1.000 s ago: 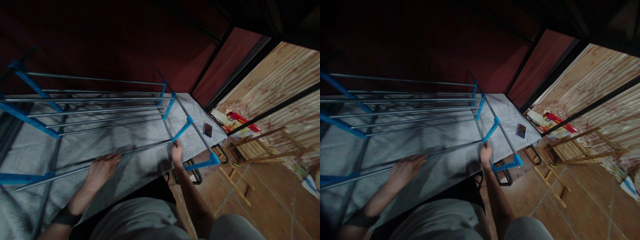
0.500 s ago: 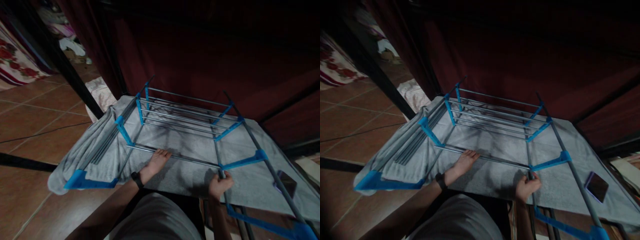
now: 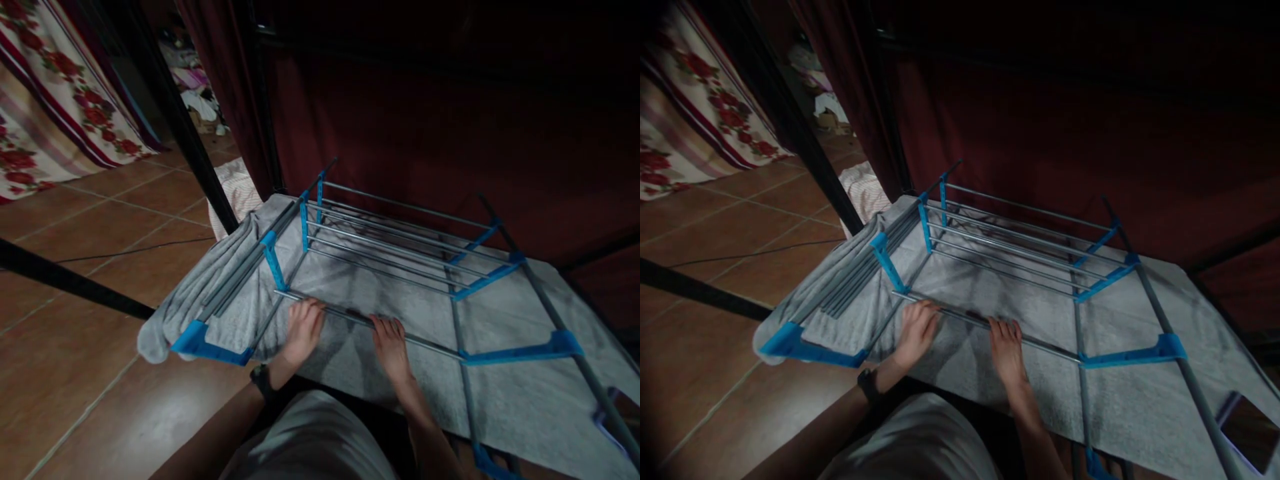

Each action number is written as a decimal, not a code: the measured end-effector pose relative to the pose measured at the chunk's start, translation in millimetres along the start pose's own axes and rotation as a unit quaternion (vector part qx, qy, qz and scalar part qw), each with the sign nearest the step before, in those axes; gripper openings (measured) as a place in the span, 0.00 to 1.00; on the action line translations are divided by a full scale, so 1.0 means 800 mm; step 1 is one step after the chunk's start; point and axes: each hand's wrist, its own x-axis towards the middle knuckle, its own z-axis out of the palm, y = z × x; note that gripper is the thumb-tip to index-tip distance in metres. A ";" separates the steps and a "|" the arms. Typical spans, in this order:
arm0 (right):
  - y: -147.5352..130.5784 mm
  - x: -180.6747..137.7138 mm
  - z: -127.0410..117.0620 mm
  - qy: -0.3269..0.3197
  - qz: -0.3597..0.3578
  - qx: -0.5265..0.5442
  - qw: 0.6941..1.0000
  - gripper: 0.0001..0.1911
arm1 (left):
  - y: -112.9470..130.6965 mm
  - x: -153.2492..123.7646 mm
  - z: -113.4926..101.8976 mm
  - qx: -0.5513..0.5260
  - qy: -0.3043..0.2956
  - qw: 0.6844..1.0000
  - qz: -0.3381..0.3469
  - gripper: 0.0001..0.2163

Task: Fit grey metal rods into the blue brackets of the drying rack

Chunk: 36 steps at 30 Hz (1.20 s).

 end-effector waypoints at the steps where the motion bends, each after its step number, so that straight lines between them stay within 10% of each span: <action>1: 0.002 0.001 0.001 -0.011 -0.006 -0.003 1.000 0.26 | -0.017 -0.006 -0.004 -0.008 0.054 0.996 -0.070 0.09; 6: 0.012 0.003 0.003 -0.046 -0.025 -0.009 0.999 0.29 | -0.083 -0.005 -0.008 -0.009 0.186 0.936 -0.300 0.14; 15: 0.017 0.004 0.002 -0.058 -0.037 -0.010 0.998 0.30 | -0.096 0.031 -0.012 0.134 0.024 0.944 -0.300 0.09; 36: 0.018 -0.004 0.007 -0.071 -0.023 -0.035 0.997 0.34 | -0.114 0.038 -0.014 0.109 0.013 0.943 -0.314 0.13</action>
